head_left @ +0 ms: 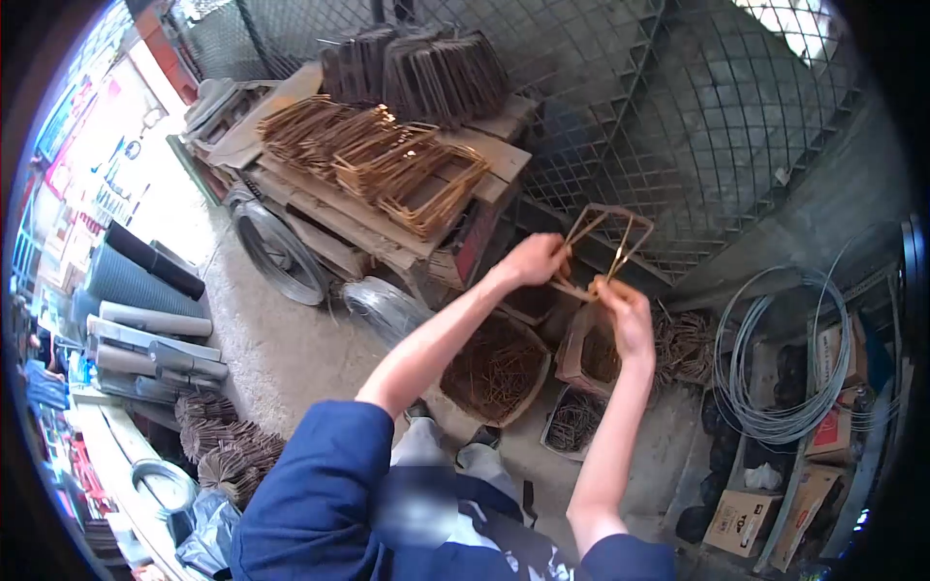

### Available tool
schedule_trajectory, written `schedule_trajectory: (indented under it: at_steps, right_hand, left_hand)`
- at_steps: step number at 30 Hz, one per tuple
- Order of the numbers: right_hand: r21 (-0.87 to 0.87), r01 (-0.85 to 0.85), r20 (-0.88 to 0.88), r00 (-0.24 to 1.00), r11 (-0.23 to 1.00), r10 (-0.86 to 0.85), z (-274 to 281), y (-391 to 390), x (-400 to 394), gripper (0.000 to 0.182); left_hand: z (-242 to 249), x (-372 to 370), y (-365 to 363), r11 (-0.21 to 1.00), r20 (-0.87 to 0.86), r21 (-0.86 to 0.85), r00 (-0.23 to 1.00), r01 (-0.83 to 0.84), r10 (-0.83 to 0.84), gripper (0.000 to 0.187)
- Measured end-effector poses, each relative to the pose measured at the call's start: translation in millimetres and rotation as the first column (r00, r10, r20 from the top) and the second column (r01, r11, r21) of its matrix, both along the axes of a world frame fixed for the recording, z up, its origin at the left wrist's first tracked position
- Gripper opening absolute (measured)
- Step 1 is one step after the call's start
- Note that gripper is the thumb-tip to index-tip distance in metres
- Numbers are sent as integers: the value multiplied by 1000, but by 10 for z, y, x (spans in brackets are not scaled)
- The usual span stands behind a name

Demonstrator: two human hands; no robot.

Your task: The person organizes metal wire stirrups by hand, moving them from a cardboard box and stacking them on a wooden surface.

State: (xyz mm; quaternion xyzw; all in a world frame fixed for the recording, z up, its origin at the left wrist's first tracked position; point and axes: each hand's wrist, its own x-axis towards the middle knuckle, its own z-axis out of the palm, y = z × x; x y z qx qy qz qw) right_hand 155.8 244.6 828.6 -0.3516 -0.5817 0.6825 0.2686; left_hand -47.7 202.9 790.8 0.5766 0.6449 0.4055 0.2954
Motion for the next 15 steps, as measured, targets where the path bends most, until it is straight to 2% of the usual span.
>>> schedule_trajectory:
  at_steps: [2,4,7,10,12,14,15]
  right_hand:
    - [-1,-37,-138,990,999,36,335,-33,-224,26]
    - [36,-60,-179,982,998,65,542,-91,-478,29]
    - [43,-125,-229,964,991,131,672,-248,-910,28]
    - [99,-224,-147,960,970,237,584,-366,-1306,29]
    - [69,-256,-98,960,964,262,511,-445,-1567,27]
    - [57,-226,-91,969,972,231,415,-530,-1804,22]
    - [50,-205,-99,973,977,209,402,-572,-1912,20]
  left_hand:
    - [471,-200,-90,991,-80,83,991,-101,108,25]
    - [899,-421,-249,971,-325,115,915,-212,238,27]
    - [1204,-805,-484,947,-492,175,809,-270,322,28]
    - [1255,-1181,-722,946,-587,168,743,-278,323,26]
    - [1130,-1471,-796,948,-603,167,733,-269,314,25]
    - [951,-1745,-835,948,-610,174,727,-266,315,25]
    - [858,-1872,-850,940,-652,227,677,-255,341,25]
